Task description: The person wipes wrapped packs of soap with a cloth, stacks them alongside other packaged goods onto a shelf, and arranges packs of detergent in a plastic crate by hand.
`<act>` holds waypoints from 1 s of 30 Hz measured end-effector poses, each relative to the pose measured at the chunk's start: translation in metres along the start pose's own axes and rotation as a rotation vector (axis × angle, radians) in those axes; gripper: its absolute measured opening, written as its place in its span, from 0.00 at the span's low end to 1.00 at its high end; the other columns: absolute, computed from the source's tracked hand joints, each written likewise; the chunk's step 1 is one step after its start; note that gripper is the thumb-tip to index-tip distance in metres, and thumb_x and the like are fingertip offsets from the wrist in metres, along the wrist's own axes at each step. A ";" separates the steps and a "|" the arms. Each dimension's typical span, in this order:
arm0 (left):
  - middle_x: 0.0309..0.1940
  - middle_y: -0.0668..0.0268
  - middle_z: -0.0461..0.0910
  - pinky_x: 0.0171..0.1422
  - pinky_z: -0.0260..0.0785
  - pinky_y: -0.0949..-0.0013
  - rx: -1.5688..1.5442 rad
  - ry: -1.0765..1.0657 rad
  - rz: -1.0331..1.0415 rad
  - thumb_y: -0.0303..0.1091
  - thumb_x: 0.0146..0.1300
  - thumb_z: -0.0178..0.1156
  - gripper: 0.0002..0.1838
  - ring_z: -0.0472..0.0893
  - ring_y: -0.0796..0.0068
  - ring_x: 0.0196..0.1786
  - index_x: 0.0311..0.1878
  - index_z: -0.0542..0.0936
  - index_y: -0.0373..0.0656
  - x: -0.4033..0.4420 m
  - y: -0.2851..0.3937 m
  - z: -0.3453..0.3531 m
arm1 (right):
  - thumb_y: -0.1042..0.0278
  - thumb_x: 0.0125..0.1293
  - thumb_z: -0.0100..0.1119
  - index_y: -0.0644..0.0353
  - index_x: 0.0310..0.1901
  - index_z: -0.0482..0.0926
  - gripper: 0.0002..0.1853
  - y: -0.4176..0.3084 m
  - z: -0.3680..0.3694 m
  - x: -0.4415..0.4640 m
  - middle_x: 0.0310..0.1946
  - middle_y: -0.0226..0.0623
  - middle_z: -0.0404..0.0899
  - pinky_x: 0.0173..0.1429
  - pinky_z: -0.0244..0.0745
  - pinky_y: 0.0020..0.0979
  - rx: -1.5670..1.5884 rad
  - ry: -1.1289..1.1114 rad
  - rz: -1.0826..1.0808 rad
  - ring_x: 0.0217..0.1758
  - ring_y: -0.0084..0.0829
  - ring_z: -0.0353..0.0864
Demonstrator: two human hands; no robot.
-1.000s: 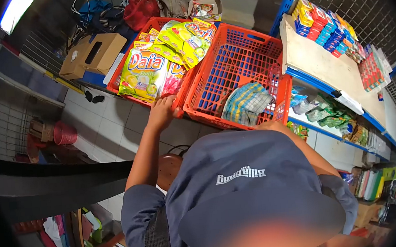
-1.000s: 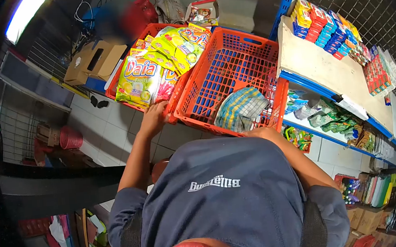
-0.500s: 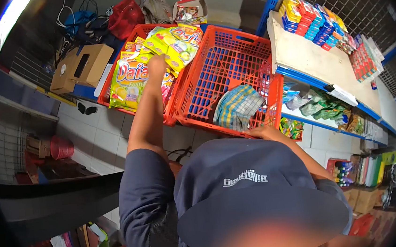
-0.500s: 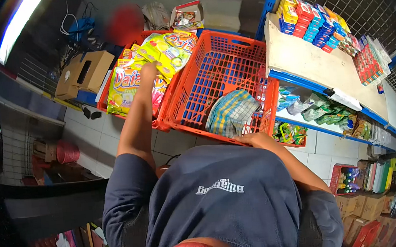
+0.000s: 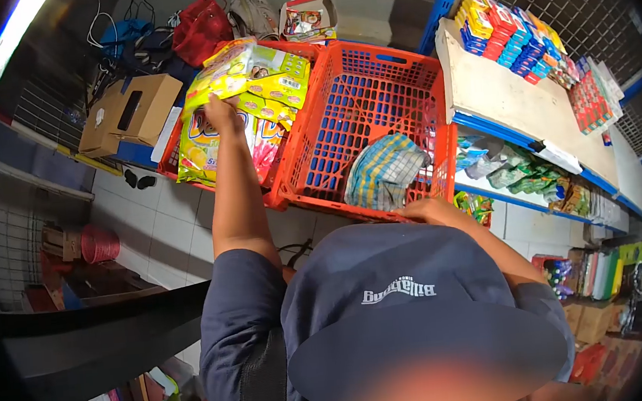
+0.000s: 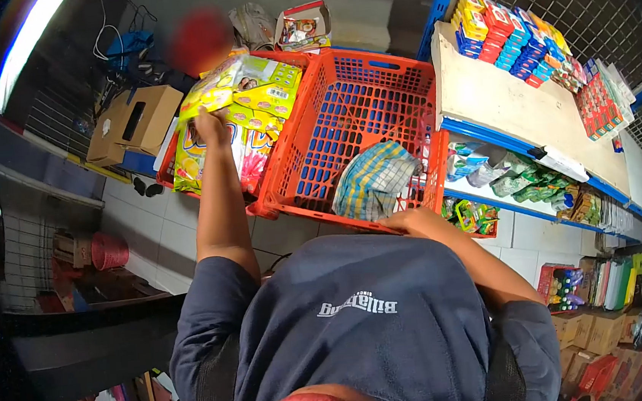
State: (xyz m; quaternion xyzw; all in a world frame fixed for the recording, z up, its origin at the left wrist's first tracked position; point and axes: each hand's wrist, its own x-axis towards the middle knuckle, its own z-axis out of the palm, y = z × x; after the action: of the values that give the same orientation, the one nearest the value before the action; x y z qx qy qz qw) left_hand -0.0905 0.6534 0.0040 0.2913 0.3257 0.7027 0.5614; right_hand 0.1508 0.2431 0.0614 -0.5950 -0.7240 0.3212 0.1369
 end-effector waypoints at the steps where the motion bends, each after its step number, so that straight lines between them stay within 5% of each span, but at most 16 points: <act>1: 0.26 0.64 0.72 0.33 0.74 0.67 0.138 -0.026 -0.085 0.37 0.64 0.41 0.13 0.72 0.76 0.25 0.37 0.69 0.36 -0.015 0.006 -0.003 | 0.57 0.57 0.51 0.53 0.51 0.74 0.20 0.001 0.000 0.002 0.43 0.43 0.77 0.47 0.72 0.36 0.004 -0.002 -0.001 0.44 0.42 0.77; 9: 0.24 0.61 0.73 0.28 0.75 0.69 0.402 -0.197 -0.445 0.37 0.64 0.43 0.13 0.76 0.69 0.20 0.29 0.68 0.39 -0.009 0.035 -0.031 | 0.65 0.58 0.52 0.57 0.54 0.71 0.21 0.024 0.009 -0.006 0.42 0.46 0.76 0.49 0.71 0.35 0.073 -0.099 -0.136 0.45 0.41 0.77; 12: 0.23 0.63 0.72 0.28 0.75 0.70 0.439 -0.143 -0.547 0.39 0.65 0.43 0.13 0.74 0.72 0.20 0.30 0.69 0.39 -0.011 0.040 -0.031 | 0.67 0.58 0.52 0.56 0.54 0.71 0.21 0.000 0.003 0.008 0.40 0.45 0.77 0.46 0.73 0.34 0.189 -0.111 0.011 0.44 0.39 0.77; 16: 0.23 0.69 0.69 0.28 0.70 0.74 0.529 -0.271 -0.453 0.43 0.64 0.46 0.13 0.70 0.79 0.23 0.31 0.70 0.44 -0.056 0.061 -0.019 | 0.60 0.59 0.52 0.53 0.49 0.75 0.17 0.003 0.015 0.009 0.35 0.41 0.78 0.46 0.72 0.33 0.242 -0.038 0.057 0.40 0.39 0.78; 18: 0.26 0.71 0.69 0.30 0.66 0.75 0.750 -0.421 -0.191 0.45 0.60 0.50 0.13 0.69 0.81 0.25 0.36 0.71 0.44 -0.087 0.063 -0.021 | 0.60 0.57 0.55 0.52 0.51 0.75 0.19 0.011 0.013 0.006 0.39 0.42 0.78 0.48 0.71 0.33 0.212 -0.084 0.114 0.42 0.40 0.77; 21: 0.28 0.64 0.74 0.42 0.65 0.70 0.971 -0.798 0.063 0.29 0.57 0.53 0.04 0.73 0.72 0.35 0.31 0.74 0.38 -0.133 0.064 -0.027 | 0.59 0.55 0.58 0.52 0.54 0.72 0.24 0.030 0.003 0.016 0.45 0.44 0.76 0.53 0.68 0.34 0.163 -0.181 0.006 0.47 0.42 0.75; 22: 0.29 0.61 0.75 0.43 0.65 0.69 0.942 -0.932 0.312 0.29 0.54 0.55 0.04 0.74 0.67 0.36 0.30 0.74 0.39 -0.146 0.060 -0.031 | 0.59 0.55 0.58 0.52 0.54 0.72 0.24 0.024 -0.002 0.024 0.45 0.44 0.76 0.53 0.68 0.34 0.154 -0.195 -0.011 0.47 0.42 0.75; 23: 0.31 0.59 0.75 0.44 0.65 0.67 1.072 -0.979 0.352 0.29 0.52 0.58 0.05 0.74 0.61 0.38 0.32 0.75 0.40 -0.156 0.068 -0.032 | 0.60 0.55 0.59 0.52 0.55 0.70 0.24 0.012 -0.008 0.034 0.49 0.44 0.73 0.55 0.67 0.34 0.158 -0.171 0.006 0.52 0.41 0.72; 29: 0.36 0.59 0.74 0.46 0.64 0.60 1.352 -0.910 0.241 0.35 0.51 0.59 0.09 0.72 0.58 0.42 0.35 0.76 0.43 -0.175 0.083 -0.067 | 0.57 0.55 0.59 0.51 0.63 0.57 0.35 -0.013 0.033 0.079 0.53 0.49 0.69 0.58 0.64 0.36 0.008 -0.113 -0.092 0.56 0.46 0.68; 30: 0.35 0.60 0.74 0.46 0.64 0.60 1.360 -0.908 0.365 0.39 0.52 0.58 0.10 0.72 0.58 0.42 0.34 0.76 0.43 -0.168 0.077 -0.080 | 0.57 0.55 0.59 0.51 0.63 0.57 0.35 -0.008 0.045 0.081 0.53 0.49 0.69 0.58 0.64 0.36 0.017 -0.136 -0.100 0.56 0.46 0.68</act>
State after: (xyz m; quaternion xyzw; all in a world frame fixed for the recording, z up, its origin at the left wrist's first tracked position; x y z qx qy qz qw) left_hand -0.1655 0.4662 0.0074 0.8693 0.3685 0.2474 0.2176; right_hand 0.0979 0.3059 0.0175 -0.5336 -0.7576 0.3598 0.1086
